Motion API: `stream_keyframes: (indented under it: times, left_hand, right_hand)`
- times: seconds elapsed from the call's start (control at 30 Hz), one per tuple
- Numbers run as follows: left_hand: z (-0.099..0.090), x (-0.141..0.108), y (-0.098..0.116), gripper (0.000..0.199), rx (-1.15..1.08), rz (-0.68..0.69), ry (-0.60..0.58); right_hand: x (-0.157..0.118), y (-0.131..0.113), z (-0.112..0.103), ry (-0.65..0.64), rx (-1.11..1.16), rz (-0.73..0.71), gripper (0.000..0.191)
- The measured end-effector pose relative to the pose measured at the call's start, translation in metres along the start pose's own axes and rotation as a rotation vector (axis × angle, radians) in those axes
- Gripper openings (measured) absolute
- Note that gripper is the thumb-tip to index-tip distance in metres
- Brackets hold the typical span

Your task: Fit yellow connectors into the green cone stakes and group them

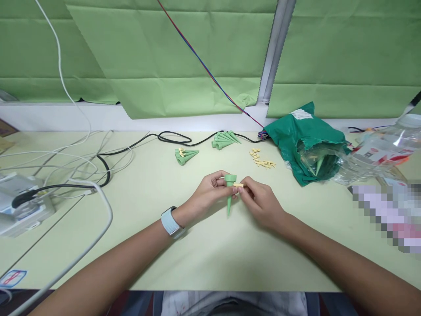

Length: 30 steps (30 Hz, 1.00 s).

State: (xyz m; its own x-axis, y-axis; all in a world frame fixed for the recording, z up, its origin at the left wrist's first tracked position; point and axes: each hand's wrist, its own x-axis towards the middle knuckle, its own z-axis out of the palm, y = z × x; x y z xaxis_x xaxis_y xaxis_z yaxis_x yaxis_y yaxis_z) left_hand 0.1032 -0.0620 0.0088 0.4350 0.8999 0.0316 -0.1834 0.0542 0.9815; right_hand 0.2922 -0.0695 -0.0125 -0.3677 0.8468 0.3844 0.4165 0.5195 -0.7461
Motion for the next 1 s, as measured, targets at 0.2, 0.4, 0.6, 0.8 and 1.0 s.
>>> stream_keyframes:
  times: [0.2,0.4,0.6,0.8,1.0]
  left_hand:
    - [0.001,-0.001,0.000,0.026,0.021,0.004,0.024]
    - [0.006,-0.001,0.003,0.028,-0.032,-0.037,0.046]
    - [0.006,0.000,0.005,0.025,-0.026,-0.039,0.030]
    - [0.002,-0.001,0.003,0.025,0.012,-0.024,0.043]
    - [0.007,-0.001,0.001,0.023,-0.137,-0.096,-0.029]
  right_hand:
    - [0.003,0.003,-0.005,-0.035,-0.009,-0.017,0.036]
    - [0.001,0.002,-0.001,-0.025,-0.060,0.019,0.034]
    - [0.002,0.003,-0.002,-0.034,0.097,0.041,0.036]
    - [0.001,0.006,0.007,-0.036,0.216,0.151,0.040]
    - [0.003,0.010,-0.004,0.017,-0.221,-0.162,0.025]
